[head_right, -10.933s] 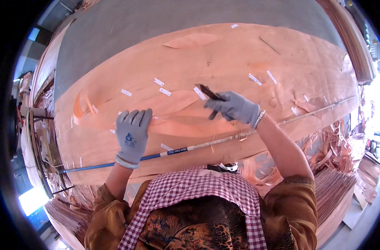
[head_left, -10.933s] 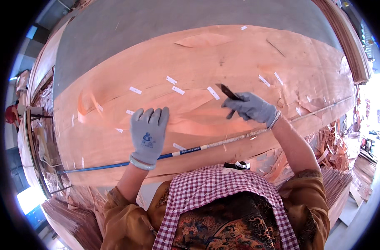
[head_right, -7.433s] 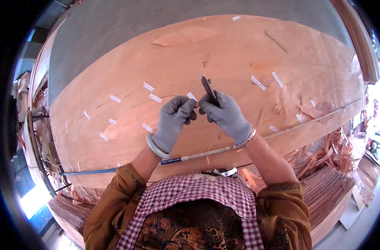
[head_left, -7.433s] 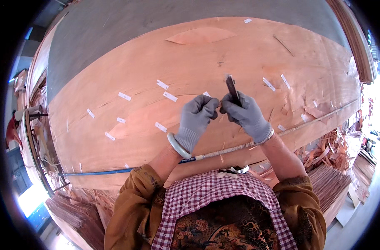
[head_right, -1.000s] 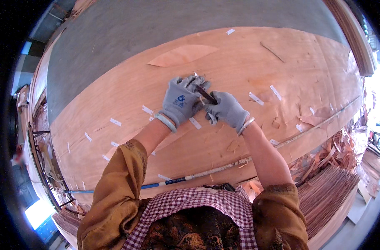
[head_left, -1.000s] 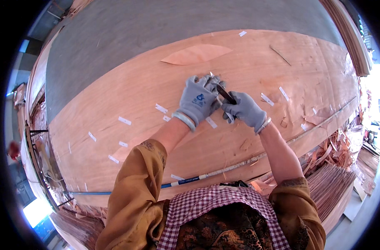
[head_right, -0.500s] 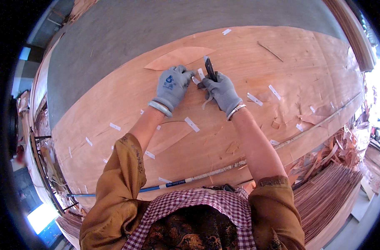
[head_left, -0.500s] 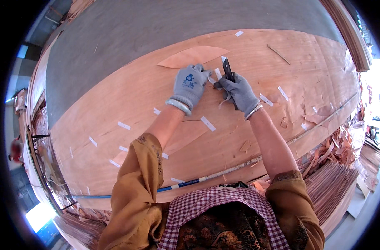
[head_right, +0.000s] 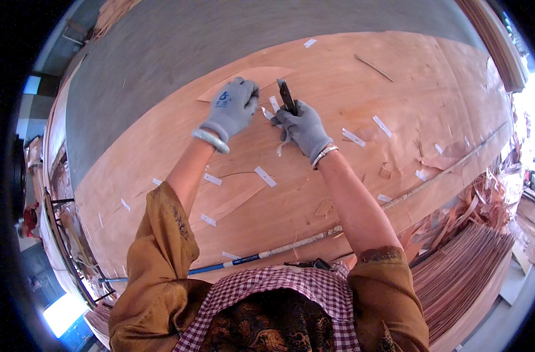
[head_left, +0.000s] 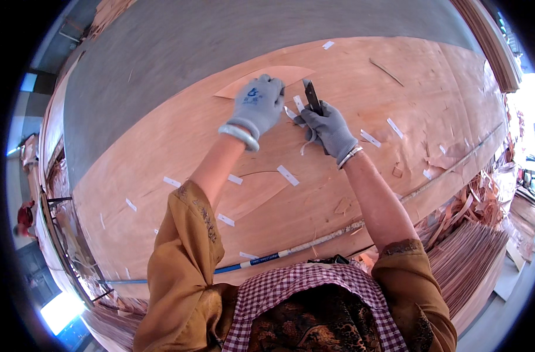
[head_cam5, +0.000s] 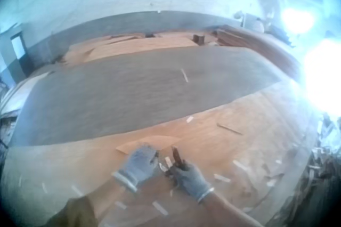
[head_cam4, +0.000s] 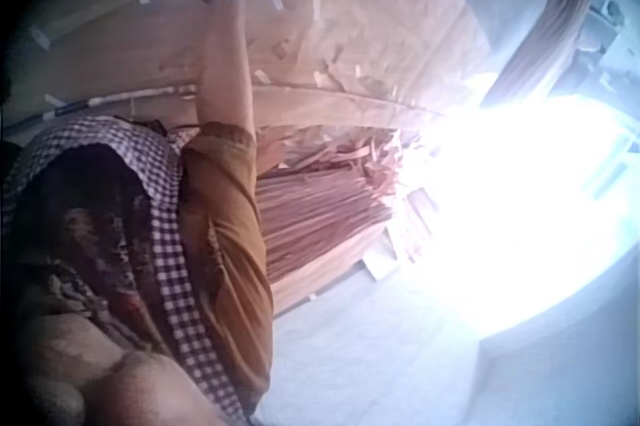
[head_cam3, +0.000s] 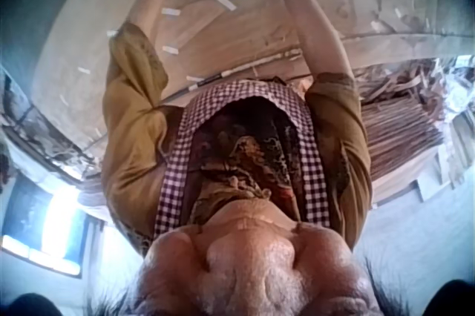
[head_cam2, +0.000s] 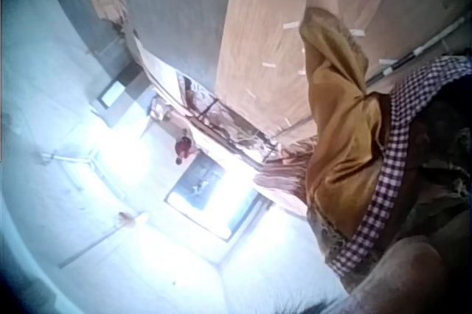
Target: The person cuts small pieces from thin wood veneer sheets with a utility knife, uses a long pole to lift and move large sheets between stacks, and applies tape to the sheets.
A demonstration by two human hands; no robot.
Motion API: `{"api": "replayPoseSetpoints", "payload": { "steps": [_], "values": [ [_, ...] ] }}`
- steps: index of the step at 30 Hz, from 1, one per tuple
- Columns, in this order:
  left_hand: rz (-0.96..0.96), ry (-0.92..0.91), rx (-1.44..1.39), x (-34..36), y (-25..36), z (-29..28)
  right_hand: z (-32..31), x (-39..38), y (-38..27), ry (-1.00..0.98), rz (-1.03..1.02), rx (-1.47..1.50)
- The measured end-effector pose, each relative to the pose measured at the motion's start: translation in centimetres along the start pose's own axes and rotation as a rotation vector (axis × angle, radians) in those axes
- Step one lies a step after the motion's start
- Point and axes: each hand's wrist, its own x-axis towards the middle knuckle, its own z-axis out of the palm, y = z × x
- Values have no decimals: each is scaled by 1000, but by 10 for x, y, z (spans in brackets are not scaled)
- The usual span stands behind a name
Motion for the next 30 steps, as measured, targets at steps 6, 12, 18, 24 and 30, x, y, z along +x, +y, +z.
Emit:
{"api": "replayPoseSetpoints", "payload": {
  "steps": [6, 12, 18, 24, 30],
  "values": [
    [83, -2, 165, -15, -1, 13, -1, 2, 0, 24, 11, -11],
    [137, -64, 289, -4, 5, 14, -1, 2, 0, 20, 7, -21],
    [77, -98, 271, 1, 11, 6, 3, 0, -2, -1, 12, 10],
    [-68, 41, -1, -11, 0, 13, -1, -1, 0, 10, 14, 21],
    [-229, 29, -57, -15, 7, 21, 0, -2, -5, -15, -8, -18]
  ]
}}
